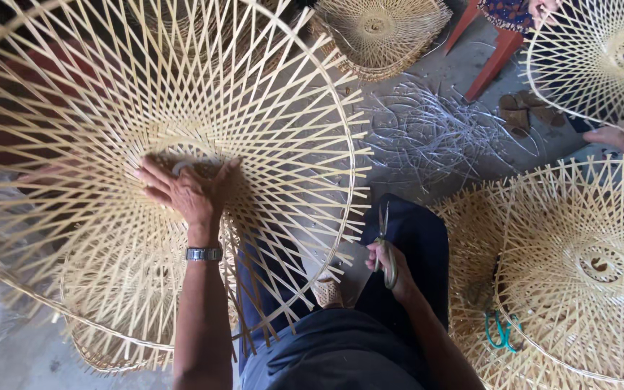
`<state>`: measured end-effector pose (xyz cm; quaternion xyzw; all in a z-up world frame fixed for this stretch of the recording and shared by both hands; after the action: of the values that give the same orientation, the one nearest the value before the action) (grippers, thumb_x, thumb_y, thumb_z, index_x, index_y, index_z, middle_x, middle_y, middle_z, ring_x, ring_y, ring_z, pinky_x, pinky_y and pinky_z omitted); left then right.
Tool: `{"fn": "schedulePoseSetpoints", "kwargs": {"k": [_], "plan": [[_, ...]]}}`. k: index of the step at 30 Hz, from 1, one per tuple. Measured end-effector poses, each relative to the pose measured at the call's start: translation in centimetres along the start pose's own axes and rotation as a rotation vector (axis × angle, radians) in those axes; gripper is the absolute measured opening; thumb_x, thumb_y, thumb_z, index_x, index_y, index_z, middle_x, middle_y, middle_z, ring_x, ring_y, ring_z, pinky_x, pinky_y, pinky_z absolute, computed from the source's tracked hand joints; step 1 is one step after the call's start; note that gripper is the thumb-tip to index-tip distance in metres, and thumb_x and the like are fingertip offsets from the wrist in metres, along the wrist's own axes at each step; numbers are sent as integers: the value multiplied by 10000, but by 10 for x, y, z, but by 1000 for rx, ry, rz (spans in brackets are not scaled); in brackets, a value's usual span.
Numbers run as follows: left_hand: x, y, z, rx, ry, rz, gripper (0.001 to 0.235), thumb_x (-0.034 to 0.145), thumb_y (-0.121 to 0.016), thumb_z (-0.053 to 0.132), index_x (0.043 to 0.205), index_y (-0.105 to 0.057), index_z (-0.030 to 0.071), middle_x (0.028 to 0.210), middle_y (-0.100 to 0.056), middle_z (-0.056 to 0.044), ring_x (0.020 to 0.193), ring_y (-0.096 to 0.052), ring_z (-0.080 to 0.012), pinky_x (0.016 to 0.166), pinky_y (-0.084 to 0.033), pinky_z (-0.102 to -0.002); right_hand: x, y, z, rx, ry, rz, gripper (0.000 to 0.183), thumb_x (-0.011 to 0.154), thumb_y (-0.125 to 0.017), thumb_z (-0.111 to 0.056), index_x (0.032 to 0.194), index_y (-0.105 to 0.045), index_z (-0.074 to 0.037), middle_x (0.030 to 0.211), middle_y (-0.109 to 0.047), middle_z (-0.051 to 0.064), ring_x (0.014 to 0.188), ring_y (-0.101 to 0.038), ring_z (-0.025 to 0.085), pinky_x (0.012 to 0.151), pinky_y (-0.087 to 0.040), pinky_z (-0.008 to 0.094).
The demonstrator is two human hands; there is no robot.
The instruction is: The person sits on the floor and uses a small knife to trim and shape the rim of a large woven basket. They rotate the basket and repeatedly cut the protruding bamboo strips along the edge.
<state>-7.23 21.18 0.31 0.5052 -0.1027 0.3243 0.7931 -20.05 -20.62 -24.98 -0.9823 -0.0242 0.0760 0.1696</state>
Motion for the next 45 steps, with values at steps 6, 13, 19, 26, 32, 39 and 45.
{"fn": "schedulePoseSetpoints", "kwargs": {"k": [6, 13, 19, 26, 32, 39, 45], "plan": [[-3, -21, -23, 122, 104, -151, 945, 697, -736, 898, 1157, -782, 75, 1699, 87, -308, 1529, 171, -534, 1199, 80, -735, 13, -4, -16, -103, -30, 23, 509, 1019, -516, -464, 1177, -625, 8, 958, -607, 50, 856, -663, 180, 800, -563, 333], [-2, -20, -22, 46, 116, -147, 842, 682, -769, 869, 1114, -814, 148, 1690, 136, -316, 1527, 203, -542, 1200, 91, -738, 29, -7, -76, -249, 65, 112, 351, 925, -704, -297, 1094, -649, 6, 870, -640, 54, 759, -650, 142, 708, -552, 298], [-5, -3, -4, 77, 178, -221, 807, 594, -784, 827, 1060, -820, 170, 1757, -76, -117, 1577, 116, -533, 1219, 35, -764, 15, -8, -74, -259, -61, 210, 279, 893, -789, -223, 975, -685, 22, 726, -622, 65, 617, -600, 130, 562, -474, 277], [-1, -21, -33, 167, -44, -52, 1045, 726, -838, 845, 1394, -650, 63, 1726, -112, -242, 1498, 60, -591, 1118, -41, -809, 21, -9, -33, -172, -60, 82, 225, 883, -744, -223, 992, -685, -35, 758, -612, -14, 667, -560, 79, 592, -440, 252], [6, -48, -60, -107, -11, -54, 1487, 749, -810, 881, 1667, -189, -110, 1707, -158, -252, 1555, -25, -542, 1267, -90, -734, 25, -34, -32, 567, 172, -281, 237, 1117, -627, -215, 935, -605, -65, 805, -572, -6, 731, -539, 102, 688, -440, 290], [16, -23, -32, 124, 80, -282, 914, 900, -607, 861, 1159, -704, -10, 1638, -143, -346, 1530, -32, -525, 1116, -125, -847, -30, -8, -101, -446, 312, 170, 286, 914, -794, -78, 1157, -673, 11, 840, -636, 28, 766, -598, 124, 686, -516, 303], [7, -13, -24, -42, -141, -194, 893, 881, -506, 935, 916, -708, 66, 1365, -411, -248, 1380, -325, -404, 1117, -283, -700, -79, 113, -135, -910, 220, 570, 366, 902, -824, -380, 963, -690, -45, 740, -674, 65, 609, -626, 181, 571, -512, 347]]}}
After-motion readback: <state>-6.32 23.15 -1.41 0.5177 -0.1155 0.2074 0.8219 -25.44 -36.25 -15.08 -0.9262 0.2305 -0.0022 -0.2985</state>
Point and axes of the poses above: each hand's wrist, its own x-axis towards the middle knuckle, its own y-axis out of the back of the hand, z = x × y, the point moved 5 cm from there along x, towards the middle knuckle
